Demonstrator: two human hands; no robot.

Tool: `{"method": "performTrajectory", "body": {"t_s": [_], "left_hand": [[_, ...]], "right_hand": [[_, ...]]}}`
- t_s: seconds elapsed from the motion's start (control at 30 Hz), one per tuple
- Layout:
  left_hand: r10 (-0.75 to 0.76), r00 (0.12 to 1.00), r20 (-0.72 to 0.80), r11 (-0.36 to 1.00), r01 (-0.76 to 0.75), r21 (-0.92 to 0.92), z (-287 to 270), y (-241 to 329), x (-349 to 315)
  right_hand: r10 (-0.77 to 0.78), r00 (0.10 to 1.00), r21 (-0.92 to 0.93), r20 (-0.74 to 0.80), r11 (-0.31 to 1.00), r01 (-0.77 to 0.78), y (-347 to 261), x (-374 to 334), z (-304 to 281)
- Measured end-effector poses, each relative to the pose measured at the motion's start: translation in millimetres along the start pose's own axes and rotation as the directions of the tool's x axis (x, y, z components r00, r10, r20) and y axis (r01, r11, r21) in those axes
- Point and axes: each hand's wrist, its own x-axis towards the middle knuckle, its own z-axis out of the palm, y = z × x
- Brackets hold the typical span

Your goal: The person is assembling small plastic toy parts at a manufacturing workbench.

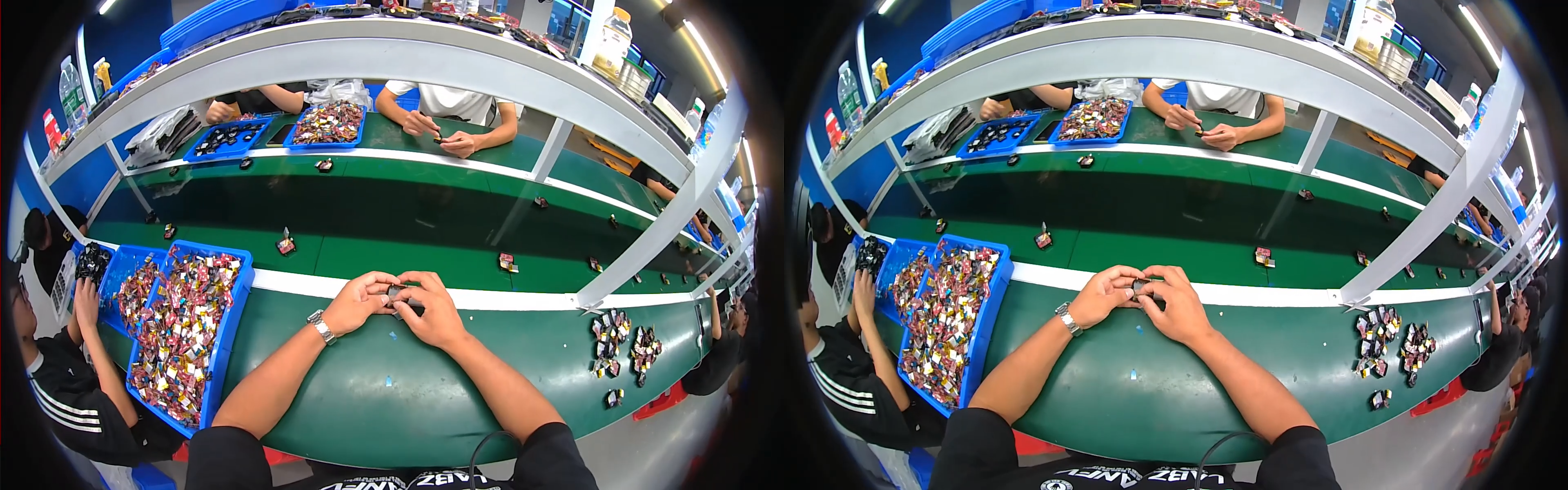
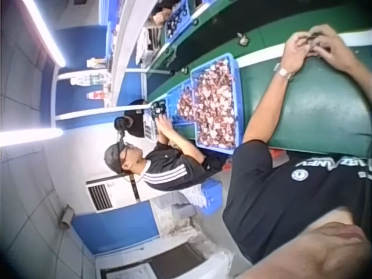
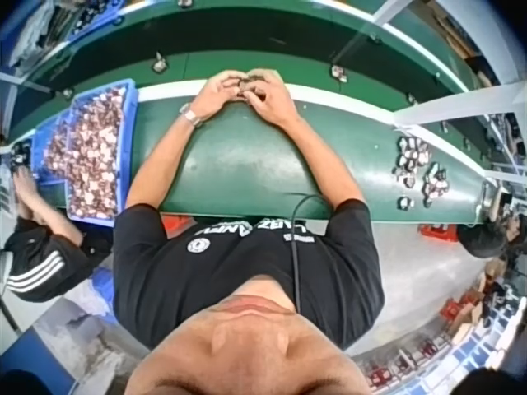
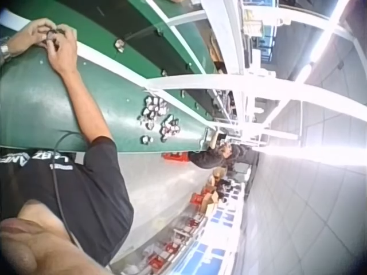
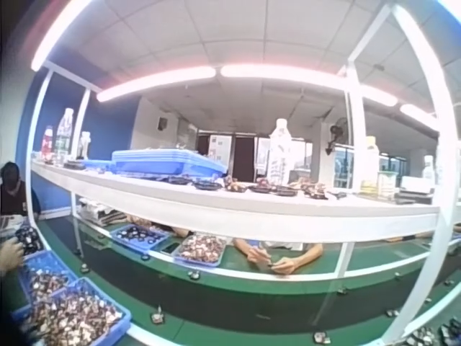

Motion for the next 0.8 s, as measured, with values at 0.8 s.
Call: {"method": "performTrajectory", "body": {"t_s": [0.8], "left_hand": [[-0.032, 0.999, -0.041, 0.998, 0.03, -0.054, -3, -8, 1]], "right_hand": [[0.052, 0.99, 0.042, -0.128, 0.998, -0.047, -2, -7, 16]]}}
